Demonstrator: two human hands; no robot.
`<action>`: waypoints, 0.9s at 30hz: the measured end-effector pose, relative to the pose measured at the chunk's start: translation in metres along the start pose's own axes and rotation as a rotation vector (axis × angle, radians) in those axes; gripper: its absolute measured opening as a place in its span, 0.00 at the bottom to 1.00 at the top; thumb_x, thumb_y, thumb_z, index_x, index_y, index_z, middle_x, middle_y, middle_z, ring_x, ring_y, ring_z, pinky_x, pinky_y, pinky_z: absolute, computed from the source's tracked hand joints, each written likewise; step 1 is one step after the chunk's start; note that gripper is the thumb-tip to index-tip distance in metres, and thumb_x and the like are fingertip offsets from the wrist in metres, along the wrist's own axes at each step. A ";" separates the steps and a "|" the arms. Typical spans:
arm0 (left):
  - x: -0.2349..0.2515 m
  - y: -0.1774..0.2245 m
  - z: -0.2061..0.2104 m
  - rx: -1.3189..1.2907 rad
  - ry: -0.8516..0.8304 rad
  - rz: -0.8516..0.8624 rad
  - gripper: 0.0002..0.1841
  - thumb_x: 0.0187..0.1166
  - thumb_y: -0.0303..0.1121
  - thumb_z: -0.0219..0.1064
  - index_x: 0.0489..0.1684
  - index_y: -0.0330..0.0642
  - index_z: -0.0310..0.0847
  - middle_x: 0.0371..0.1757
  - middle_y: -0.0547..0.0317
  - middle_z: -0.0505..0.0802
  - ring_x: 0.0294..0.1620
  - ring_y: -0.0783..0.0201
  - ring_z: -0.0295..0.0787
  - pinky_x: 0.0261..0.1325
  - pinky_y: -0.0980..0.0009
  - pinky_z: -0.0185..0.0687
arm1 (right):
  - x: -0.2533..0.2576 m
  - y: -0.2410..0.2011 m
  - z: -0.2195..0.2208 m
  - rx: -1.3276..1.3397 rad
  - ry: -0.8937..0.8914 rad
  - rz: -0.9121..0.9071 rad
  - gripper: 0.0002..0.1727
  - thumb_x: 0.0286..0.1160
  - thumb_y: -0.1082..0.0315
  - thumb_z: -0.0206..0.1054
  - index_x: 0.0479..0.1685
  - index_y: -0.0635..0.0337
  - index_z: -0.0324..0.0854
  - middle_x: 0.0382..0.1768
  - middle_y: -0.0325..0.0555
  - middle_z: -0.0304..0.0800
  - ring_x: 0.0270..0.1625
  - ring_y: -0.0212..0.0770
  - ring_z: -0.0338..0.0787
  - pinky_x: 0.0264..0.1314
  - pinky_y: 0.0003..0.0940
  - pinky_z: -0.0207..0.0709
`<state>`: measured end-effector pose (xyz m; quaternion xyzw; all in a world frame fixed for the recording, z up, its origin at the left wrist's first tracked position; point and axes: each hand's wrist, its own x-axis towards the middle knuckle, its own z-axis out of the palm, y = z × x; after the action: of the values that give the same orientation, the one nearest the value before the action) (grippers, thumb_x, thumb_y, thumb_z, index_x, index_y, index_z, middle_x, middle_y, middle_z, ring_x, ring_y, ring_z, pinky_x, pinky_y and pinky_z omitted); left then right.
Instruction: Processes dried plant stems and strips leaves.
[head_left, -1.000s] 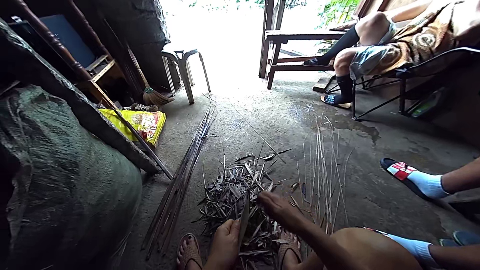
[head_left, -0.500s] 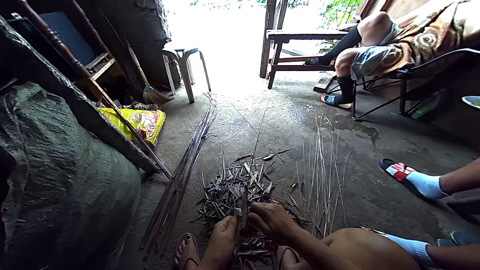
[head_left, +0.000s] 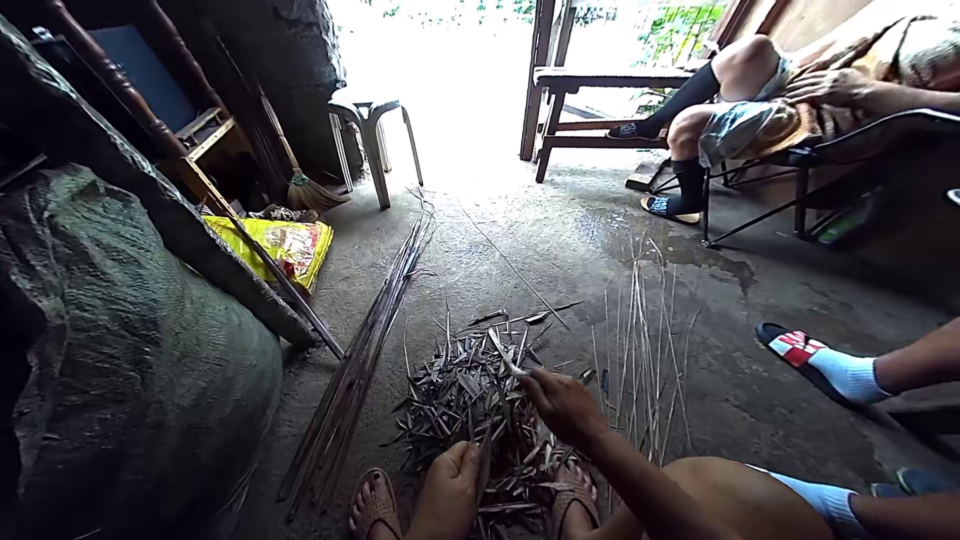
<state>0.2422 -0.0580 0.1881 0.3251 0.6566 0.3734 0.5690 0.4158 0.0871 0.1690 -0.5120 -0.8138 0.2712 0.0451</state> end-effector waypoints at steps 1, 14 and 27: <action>0.000 0.000 0.000 -0.008 -0.006 -0.004 0.17 0.95 0.34 0.49 0.31 0.43 0.75 0.16 0.67 0.71 0.11 0.72 0.62 0.18 0.75 0.63 | 0.001 0.001 -0.003 0.019 0.034 0.025 0.32 0.94 0.48 0.42 0.40 0.66 0.82 0.34 0.59 0.87 0.44 0.60 0.91 0.46 0.61 0.78; 0.009 -0.001 0.003 0.101 0.046 0.030 0.18 0.95 0.35 0.49 0.30 0.41 0.77 0.19 0.66 0.74 0.17 0.72 0.69 0.25 0.74 0.68 | -0.027 -0.025 0.014 0.002 -0.137 -0.153 0.32 0.92 0.45 0.44 0.40 0.65 0.82 0.36 0.58 0.89 0.44 0.59 0.92 0.44 0.59 0.79; 0.000 0.007 0.008 -0.340 -0.151 -0.135 0.19 0.97 0.35 0.39 0.35 0.43 0.71 0.12 0.71 0.68 0.08 0.79 0.58 0.12 0.84 0.56 | -0.009 -0.008 0.017 0.167 0.104 -0.085 0.30 0.93 0.49 0.43 0.40 0.63 0.83 0.29 0.54 0.86 0.38 0.56 0.90 0.40 0.58 0.78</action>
<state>0.2504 -0.0538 0.1932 0.2066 0.5596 0.4146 0.6873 0.4078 0.0702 0.1597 -0.4848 -0.8059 0.3090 0.1415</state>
